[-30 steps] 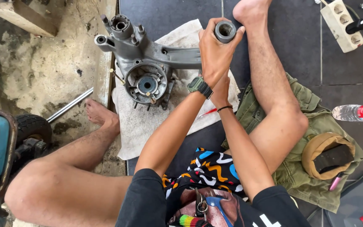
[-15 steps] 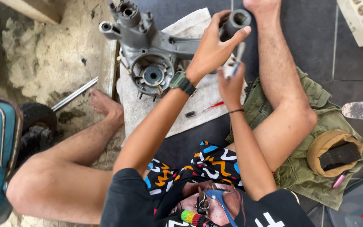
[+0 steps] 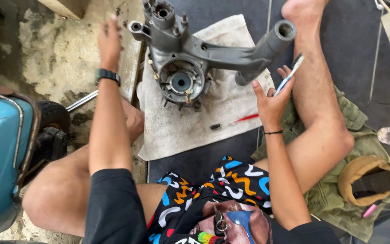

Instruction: The person cleans a motorcycle engine casing by scrubbing it with a brush and wiping it with a cloth.

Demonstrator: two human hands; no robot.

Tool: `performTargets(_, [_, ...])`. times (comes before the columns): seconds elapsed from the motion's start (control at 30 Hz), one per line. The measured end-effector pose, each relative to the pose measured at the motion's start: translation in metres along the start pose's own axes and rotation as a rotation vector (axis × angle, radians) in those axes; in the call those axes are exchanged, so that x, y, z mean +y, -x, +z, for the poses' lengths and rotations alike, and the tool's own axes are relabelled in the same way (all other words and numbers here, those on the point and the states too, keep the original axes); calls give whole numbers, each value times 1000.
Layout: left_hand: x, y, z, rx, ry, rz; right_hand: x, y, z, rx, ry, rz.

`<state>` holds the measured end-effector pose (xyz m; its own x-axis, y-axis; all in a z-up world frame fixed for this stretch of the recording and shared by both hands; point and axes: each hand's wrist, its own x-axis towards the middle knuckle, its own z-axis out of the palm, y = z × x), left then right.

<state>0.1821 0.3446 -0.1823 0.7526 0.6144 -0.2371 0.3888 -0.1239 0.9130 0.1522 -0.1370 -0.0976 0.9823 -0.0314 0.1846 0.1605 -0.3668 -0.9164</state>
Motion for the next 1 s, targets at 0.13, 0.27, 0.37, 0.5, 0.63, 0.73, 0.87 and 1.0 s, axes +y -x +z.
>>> performTargets(0.13, [-5,4,28,-90,95,-63,37,-11,21,-74,54,-57])
performTargets(0.27, [-6,-13,52,-178,240,50,50,-16,37,-72,69,-61])
performTargets(0.37, [7,-10,64,-69,243,2,54,-15,44,-77,81,-89])
performTargets(0.5, [-7,-19,72,103,308,-62,65,-16,44,-75,78,-123])
performTargets(0.63, [24,33,60,125,344,77,85,-3,36,-120,-67,-103])
performTargets(0.73, [35,55,55,301,319,136,105,-8,33,-85,78,-226])
performTargets(0.87, [52,114,53,383,277,182,127,-24,19,-124,94,-192])
performTargets(1.0, [31,125,52,453,341,156,118,-39,14,-243,-6,-149])
